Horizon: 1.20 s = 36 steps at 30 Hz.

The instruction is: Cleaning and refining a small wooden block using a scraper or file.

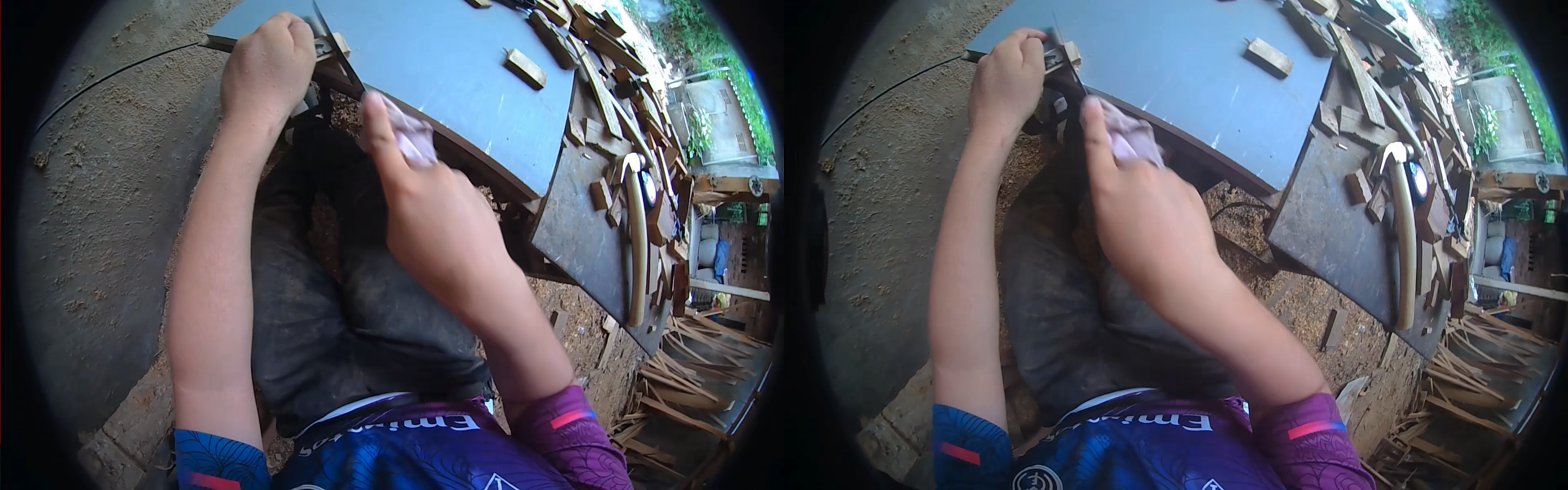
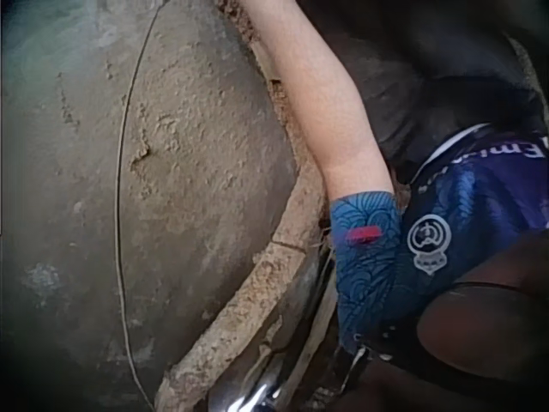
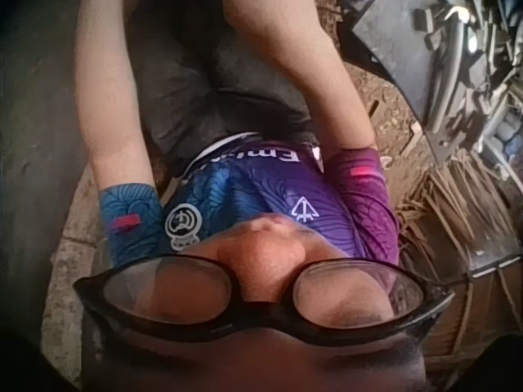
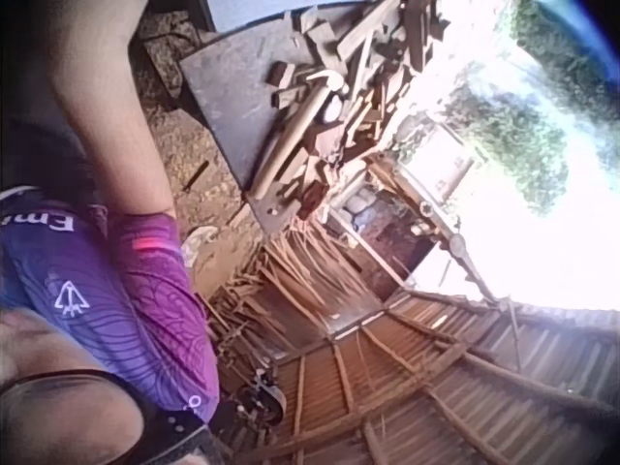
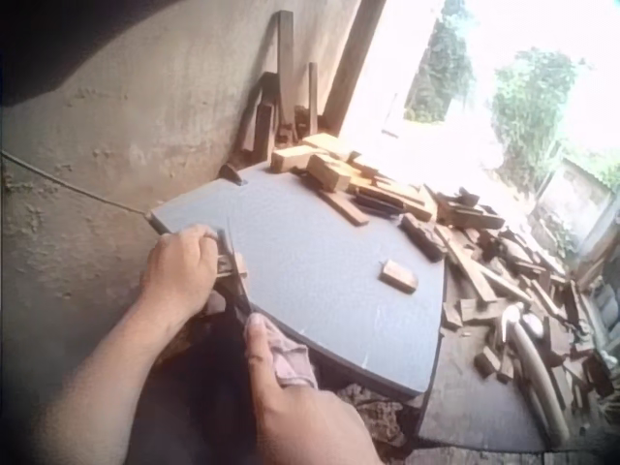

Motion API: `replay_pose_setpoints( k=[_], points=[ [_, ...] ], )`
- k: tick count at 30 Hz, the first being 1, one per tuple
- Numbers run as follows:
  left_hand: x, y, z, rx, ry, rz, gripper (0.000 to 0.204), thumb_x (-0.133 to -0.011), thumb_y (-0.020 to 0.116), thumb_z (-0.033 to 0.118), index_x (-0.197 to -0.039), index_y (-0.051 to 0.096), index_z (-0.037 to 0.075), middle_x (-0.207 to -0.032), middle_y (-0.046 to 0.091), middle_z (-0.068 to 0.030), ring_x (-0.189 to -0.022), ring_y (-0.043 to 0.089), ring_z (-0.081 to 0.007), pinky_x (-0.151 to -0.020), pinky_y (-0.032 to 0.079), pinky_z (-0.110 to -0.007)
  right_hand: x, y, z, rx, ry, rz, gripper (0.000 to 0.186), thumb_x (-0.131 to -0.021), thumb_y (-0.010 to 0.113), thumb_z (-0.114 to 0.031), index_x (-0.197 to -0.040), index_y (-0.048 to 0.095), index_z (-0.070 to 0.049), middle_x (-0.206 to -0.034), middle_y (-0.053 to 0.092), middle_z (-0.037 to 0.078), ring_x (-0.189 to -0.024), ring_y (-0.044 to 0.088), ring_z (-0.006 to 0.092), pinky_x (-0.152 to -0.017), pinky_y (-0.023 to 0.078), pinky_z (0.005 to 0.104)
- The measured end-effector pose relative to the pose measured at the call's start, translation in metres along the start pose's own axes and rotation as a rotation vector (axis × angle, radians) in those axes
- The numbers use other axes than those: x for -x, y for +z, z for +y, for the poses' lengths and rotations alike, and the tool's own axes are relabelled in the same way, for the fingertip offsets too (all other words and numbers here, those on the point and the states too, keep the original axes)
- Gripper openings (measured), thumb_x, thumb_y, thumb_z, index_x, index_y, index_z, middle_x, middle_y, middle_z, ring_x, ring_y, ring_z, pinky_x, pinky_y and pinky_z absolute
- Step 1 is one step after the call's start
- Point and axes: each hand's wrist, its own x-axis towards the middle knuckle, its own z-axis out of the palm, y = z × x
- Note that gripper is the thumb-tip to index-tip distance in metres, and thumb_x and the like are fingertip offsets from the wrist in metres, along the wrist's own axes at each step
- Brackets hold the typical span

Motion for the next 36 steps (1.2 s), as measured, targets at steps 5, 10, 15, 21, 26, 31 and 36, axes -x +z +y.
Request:
replay_pose_setpoints(
  k=[5, 10, 15, 21, 26, 31, 36],
  points=[
    [-0.001, -0.002, -0.016, 0.046, -0.074, -0.054, 0.042, -0.094, 0.037, 0.033, -0.108, 0.068, 0.008, -0.1, 0.069, -0.0222, -0.096, 0.066, -0.0419, -0.085, 0.052, -0.048, -0.047, 0.023, -0.01, -0.053, -0.07, 0.137, 0.072, -0.08, 0.047, 0.002, -0.15, 0.028, -0.004, -0.076, 0.066, 0.025, -0.07, 0.067, 0.0414, -0.064, 0.054, 0.0489],
    [0.001, -0.003, 0.002, -0.023, -0.145, -0.099, 0.042, -0.094, 0.037, 0.032, -0.108, 0.068, 0.008, -0.102, 0.069, -0.0224, -0.099, 0.065, -0.0415, -0.088, 0.051, -0.047, 0.024, 0.004, 0.005, -0.003, 0.028, -0.11, 0.072, -0.081, 0.047, 0.002, -0.15, 0.028, -0.005, -0.082, 0.068, 0.024, -0.074, 0.067, 0.0399, -0.066, 0.054, 0.0491],
    [-0.008, -0.006, -0.006, 0.056, -0.071, -0.04, 0.042, -0.094, 0.038, 0.031, -0.105, 0.066, 0.002, -0.093, 0.07, -0.0232, -0.089, 0.069, -0.0382, -0.082, 0.053, -0.045, -0.035, 0.011, -0.001, -0.08, -0.058, 0.062, 0.077, -0.08, 0.047, 0.003, -0.153, 0.024, -0.009, -0.086, 0.068, 0.023, -0.077, 0.067, 0.0423, -0.067, 0.054, 0.0504],
    [-0.001, -0.006, -0.011, 0.239, -0.163, -0.116, 0.036, -0.096, 0.044, 0.027, -0.099, 0.063, -0.003, -0.077, 0.067, -0.0166, -0.061, 0.069, -0.0228, -0.06, 0.053, -0.034, 0.018, -0.004, 0.007, -0.04, -0.033, -0.127, 0.073, -0.081, 0.049, -0.001, -0.15, 0.026, -0.002, -0.078, 0.066, 0.024, -0.067, 0.067, 0.0382, -0.061, 0.055, 0.0482],
    [0.004, -0.009, -0.009, 0.408, -0.174, -0.104, 0.033, -0.095, 0.047, 0.029, -0.096, 0.063, -0.001, -0.066, 0.061, -0.008, -0.054, 0.063, -0.0142, -0.054, 0.049, -0.028, 0.099, -0.053, 0.042, -0.391, -0.126, 0.091, 0.07, -0.084, 0.051, 0.008, -0.149, 0.033, -0.007, -0.087, 0.069, 0.025, -0.078, 0.071, 0.0361, -0.069, 0.056, 0.0422],
    [0.029, 0.014, -0.052, 1.129, -0.111, -0.119, 0.044, -0.1, 0.051, 0.048, -0.103, 0.052, 0.004, -0.075, 0.052, 0.0028, -0.064, 0.049, -0.0062, -0.059, 0.041, -0.02, 0.077, -0.059, 0.076, -0.274, -0.017, 0.439, 0.059, -0.087, 0.053, 0.005, -0.144, 0.043, -0.005, -0.102, 0.069, 0.023, -0.081, 0.069, 0.0281, -0.068, 0.053, 0.0358],
    [0.031, 0.003, -0.047, 0.865, 0.0, -0.129, 0.037, -0.095, 0.065, 0.039, -0.105, 0.051, 0.006, -0.089, 0.055, 0.0002, -0.076, 0.051, -0.0046, -0.062, 0.042, -0.02, 0.013, -0.038, 0.101, -0.007, -0.032, 0.541, 0.053, -0.084, 0.056, -0.002, -0.137, 0.053, -0.009, -0.088, 0.065, 0.017, -0.082, 0.064, 0.0346, -0.075, 0.05, 0.0451]
  ],
)
